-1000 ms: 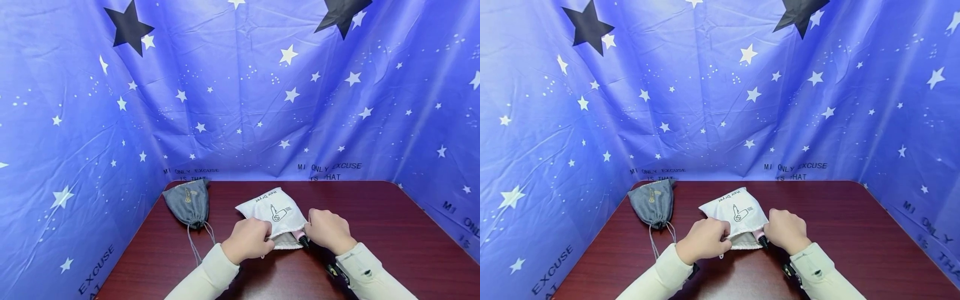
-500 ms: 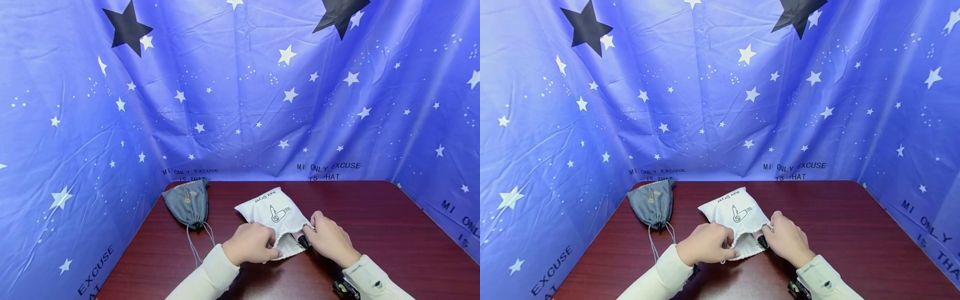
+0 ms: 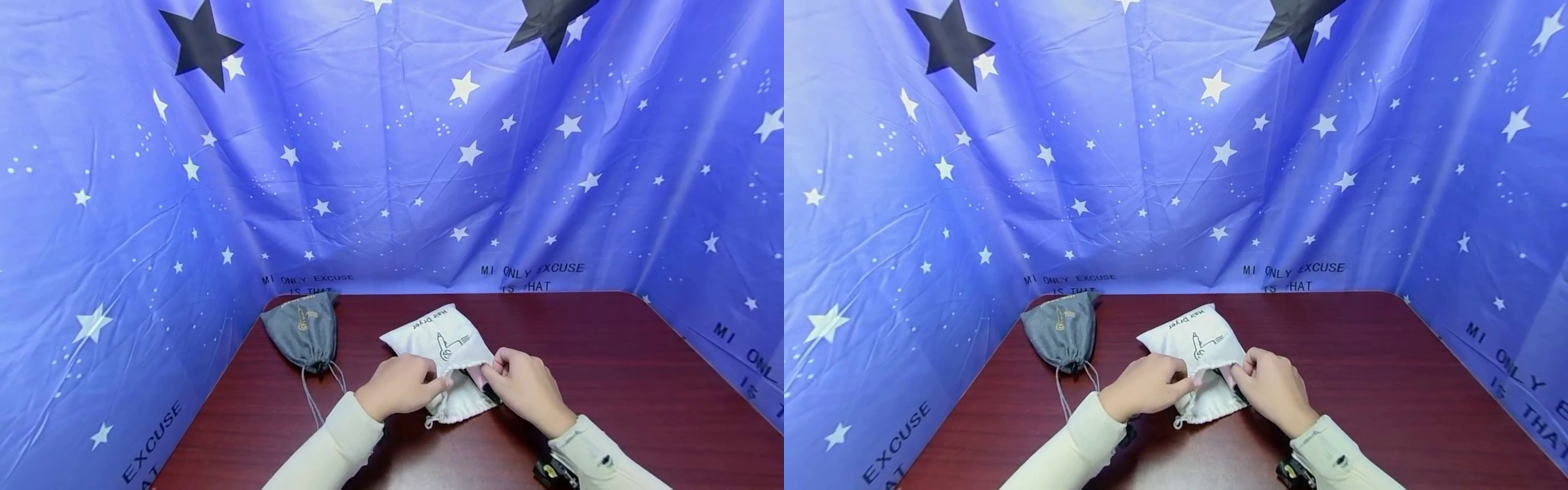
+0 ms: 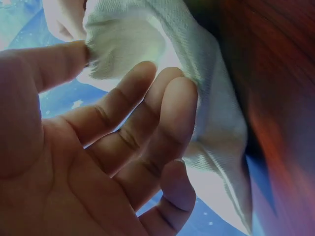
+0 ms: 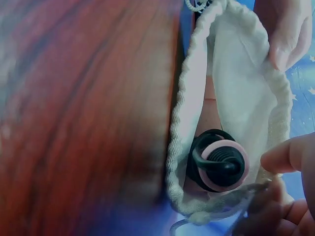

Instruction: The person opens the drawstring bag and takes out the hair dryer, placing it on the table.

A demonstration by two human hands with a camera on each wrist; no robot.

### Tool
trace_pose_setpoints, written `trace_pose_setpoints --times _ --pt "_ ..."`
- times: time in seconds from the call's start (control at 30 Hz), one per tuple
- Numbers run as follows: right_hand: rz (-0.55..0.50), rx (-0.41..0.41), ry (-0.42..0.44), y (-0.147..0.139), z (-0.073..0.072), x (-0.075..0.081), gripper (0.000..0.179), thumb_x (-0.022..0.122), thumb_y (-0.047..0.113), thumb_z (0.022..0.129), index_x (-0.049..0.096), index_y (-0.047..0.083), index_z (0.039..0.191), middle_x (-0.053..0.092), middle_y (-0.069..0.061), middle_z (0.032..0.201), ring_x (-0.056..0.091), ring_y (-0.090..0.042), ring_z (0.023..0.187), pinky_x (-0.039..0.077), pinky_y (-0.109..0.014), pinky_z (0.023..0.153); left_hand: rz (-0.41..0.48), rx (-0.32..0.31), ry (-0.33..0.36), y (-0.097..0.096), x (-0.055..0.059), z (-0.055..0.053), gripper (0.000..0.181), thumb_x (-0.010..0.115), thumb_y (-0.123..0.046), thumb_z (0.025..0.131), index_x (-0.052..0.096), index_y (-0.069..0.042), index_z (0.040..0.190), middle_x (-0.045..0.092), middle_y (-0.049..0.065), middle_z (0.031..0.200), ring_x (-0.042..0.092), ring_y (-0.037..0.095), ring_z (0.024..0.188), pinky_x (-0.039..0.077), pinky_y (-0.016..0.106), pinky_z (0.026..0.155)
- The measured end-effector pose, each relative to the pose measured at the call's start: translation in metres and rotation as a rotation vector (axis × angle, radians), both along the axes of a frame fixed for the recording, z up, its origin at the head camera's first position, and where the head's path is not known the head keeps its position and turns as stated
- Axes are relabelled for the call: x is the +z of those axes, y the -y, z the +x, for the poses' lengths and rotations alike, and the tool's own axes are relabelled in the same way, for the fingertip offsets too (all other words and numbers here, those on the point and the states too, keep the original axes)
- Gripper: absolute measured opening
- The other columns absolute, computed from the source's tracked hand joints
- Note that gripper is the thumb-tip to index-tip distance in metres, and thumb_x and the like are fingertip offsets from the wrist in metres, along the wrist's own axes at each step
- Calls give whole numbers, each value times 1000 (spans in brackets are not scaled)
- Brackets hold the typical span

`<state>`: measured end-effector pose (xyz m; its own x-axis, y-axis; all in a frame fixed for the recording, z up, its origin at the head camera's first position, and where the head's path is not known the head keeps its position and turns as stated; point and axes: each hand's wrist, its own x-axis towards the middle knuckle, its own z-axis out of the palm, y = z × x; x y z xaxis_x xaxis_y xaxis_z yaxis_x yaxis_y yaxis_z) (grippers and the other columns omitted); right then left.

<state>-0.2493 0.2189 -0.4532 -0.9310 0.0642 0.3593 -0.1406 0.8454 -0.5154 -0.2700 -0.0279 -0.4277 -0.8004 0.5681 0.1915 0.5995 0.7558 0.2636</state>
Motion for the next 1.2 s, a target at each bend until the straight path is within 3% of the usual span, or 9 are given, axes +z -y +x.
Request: trace_pose_setpoints --times 0.23,0.43,0.57,0.7,0.83,1.07,1.2 --pt "6 9 -23 2 2 3 26 76 32 85 57 26 68 51 11 58 48 -12 54 36 -32 48 88 37 32 6 -2 -10 48 49 -55 103 54 -25 66 45 -12 57 46 6 53 39 27 50" --pt "71 -25 -38 0 2 4 24 74 31 81 53 28 70 52 11 60 49 -15 55 35 -33 49 139 134 -3 16 -3 -20 24 67 -41 93 61 -28 74 57 -15 71 52 5 61 42 27 55" --pt "92 -20 -8 -1 2 2 27 75 33 82 52 27 69 50 8 58 48 -16 54 34 -34 47 194 169 -3 24 -8 -30 17 69 -32 90 63 -27 75 60 -12 78 55 8 68 46 28 61" --pt "91 -1 28 -1 2 0 23 76 40 84 59 29 72 57 11 63 51 -12 56 37 -34 48 251 168 -31 31 -14 -40 11 70 -23 87 64 -21 78 60 -6 80 56 11 77 48 29 71" --pt "88 16 39 -2 1 -1 20 76 46 86 66 32 77 62 16 67 54 -8 58 40 -34 50 276 194 -34 36 -20 -46 5 68 -18 85 65 -15 86 58 -2 85 54 12 78 48 28 72" --pt "156 35 71 1 3 0 22 74 48 86 64 36 71 58 13 66 54 -11 59 37 -36 48 264 270 0 37 -23 -48 24 68 -25 85 64 -9 103 55 4 99 55 17 82 49 34 78" --pt "223 39 89 2 6 -2 29 73 46 84 55 33 65 54 8 70 50 -15 60 34 -37 46 256 300 -3 37 -23 -47 33 69 -27 84 65 -9 112 58 9 110 58 26 97 51 42 86"
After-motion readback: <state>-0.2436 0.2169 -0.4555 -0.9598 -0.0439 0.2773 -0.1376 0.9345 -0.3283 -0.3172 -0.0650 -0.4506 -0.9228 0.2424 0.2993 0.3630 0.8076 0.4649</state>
